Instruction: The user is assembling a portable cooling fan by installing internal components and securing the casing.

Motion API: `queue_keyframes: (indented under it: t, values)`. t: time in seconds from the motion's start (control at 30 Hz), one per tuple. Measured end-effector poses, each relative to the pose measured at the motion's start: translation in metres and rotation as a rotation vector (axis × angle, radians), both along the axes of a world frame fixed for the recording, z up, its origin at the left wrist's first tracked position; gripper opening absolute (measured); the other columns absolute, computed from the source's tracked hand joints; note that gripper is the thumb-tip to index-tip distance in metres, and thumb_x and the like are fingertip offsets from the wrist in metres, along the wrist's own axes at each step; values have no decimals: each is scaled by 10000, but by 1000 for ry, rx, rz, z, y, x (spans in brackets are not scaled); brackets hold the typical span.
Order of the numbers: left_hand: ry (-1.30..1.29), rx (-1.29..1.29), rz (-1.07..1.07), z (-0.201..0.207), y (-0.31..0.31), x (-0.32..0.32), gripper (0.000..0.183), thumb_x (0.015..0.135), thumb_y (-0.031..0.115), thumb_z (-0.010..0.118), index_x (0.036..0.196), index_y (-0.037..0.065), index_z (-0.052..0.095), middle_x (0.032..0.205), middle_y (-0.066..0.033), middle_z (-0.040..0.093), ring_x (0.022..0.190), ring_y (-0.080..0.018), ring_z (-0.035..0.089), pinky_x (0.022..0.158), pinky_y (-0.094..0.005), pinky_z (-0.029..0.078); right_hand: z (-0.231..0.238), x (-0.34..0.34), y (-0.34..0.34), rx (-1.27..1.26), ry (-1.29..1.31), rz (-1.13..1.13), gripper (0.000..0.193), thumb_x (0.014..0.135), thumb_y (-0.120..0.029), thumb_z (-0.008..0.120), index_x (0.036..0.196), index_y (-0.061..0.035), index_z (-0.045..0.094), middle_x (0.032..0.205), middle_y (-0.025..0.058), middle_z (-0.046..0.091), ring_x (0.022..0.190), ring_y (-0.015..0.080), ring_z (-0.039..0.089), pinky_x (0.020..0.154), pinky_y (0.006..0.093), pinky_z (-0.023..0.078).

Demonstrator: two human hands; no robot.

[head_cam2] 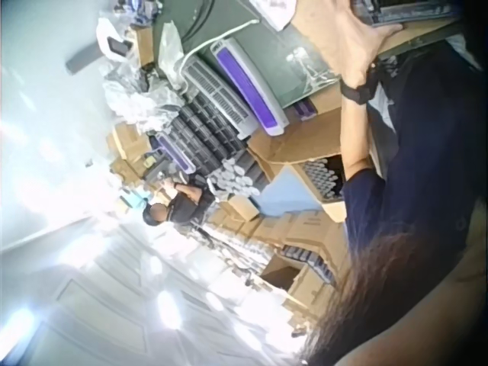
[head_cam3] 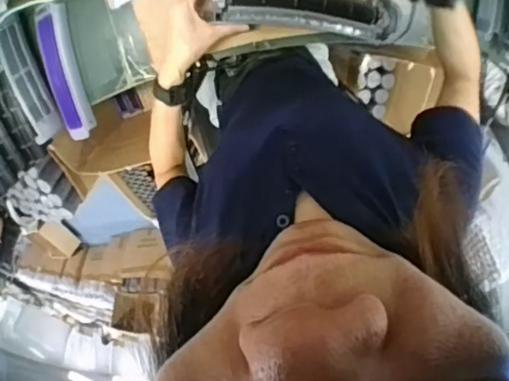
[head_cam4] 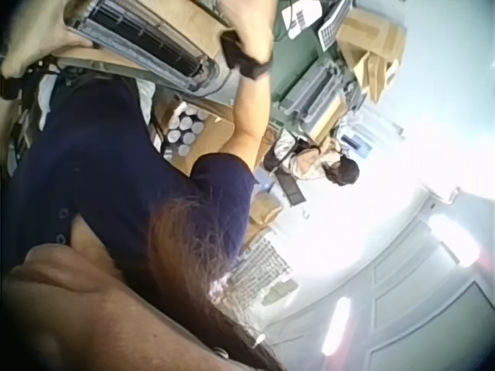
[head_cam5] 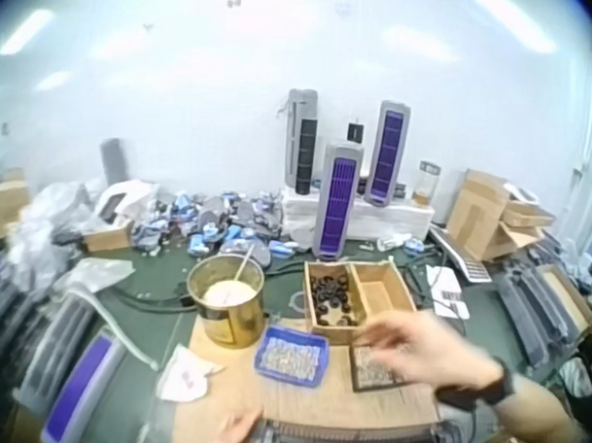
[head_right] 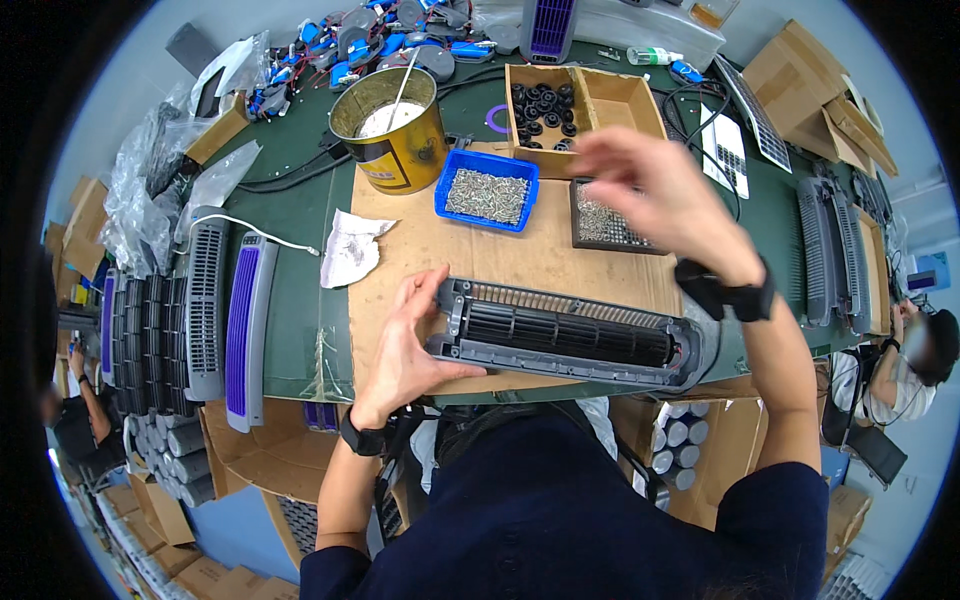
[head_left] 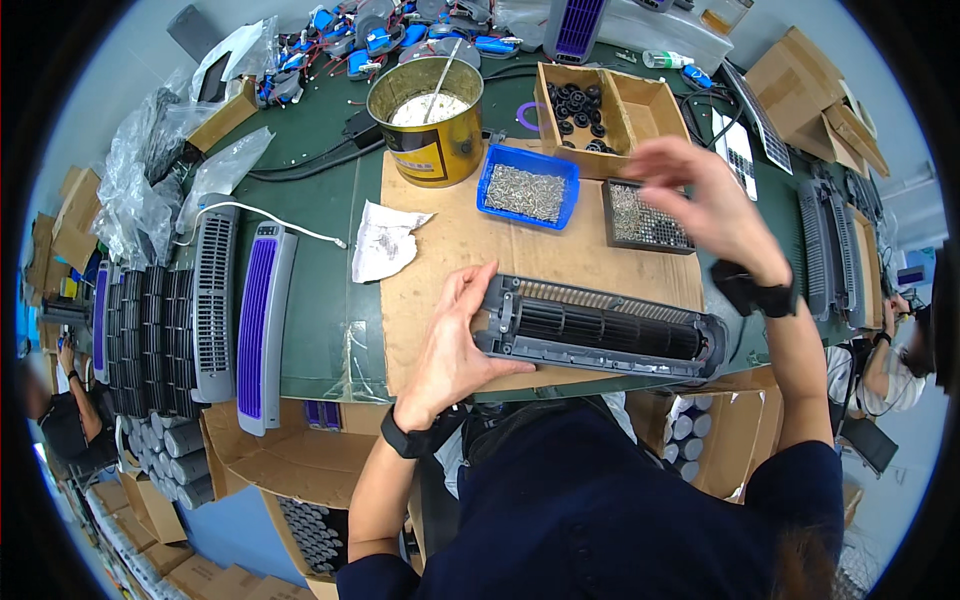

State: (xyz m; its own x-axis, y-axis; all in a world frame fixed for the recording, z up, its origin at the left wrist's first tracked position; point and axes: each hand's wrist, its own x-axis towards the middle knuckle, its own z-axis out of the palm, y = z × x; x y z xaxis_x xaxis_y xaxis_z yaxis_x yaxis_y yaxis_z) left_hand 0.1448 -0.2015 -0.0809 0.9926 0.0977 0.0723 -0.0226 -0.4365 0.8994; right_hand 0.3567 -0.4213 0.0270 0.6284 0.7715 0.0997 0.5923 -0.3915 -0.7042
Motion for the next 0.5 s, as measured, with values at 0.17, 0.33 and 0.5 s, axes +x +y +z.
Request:
queue_keyframes:
  t: [0.17, 0.33, 0.5]
  values:
    - [-35, -147, -59, -16, -9, -5, 1083, 609, 200, 900, 1481, 3, 289, 1363, -179, 399, 1307, -279, 389, 1102, -361, 320, -39, 46, -162, -515, -436, -344, 418, 869, -201, 674, 1199, 24, 549, 1089, 241, 631, 1025, 380, 615, 887, 419, 485]
    - [-33, -440, 29, -27, -18, -7, 683, 842, -17, 597, 1471, 21, 334, 1382, -142, 436, 1294, -247, 406, 1099, -338, 301, -108, 36, -212, -539, -358, -496, 550, 889, -336, 656, 1256, 36, 484, 1054, 299, 613, 997, 455, 590, 874, 458, 468]
    - [-123, -396, 58, -31, -23, -7, 676, 821, -43, 548, 1464, 28, 355, 1366, -133, 470, 1268, -248, 440, 1094, -335, 312, -104, 34, -206, -364, -385, -525, 538, 900, -339, 657, 1279, -5, 473, 895, 211, 647, 796, 356, 647, 730, 413, 504]
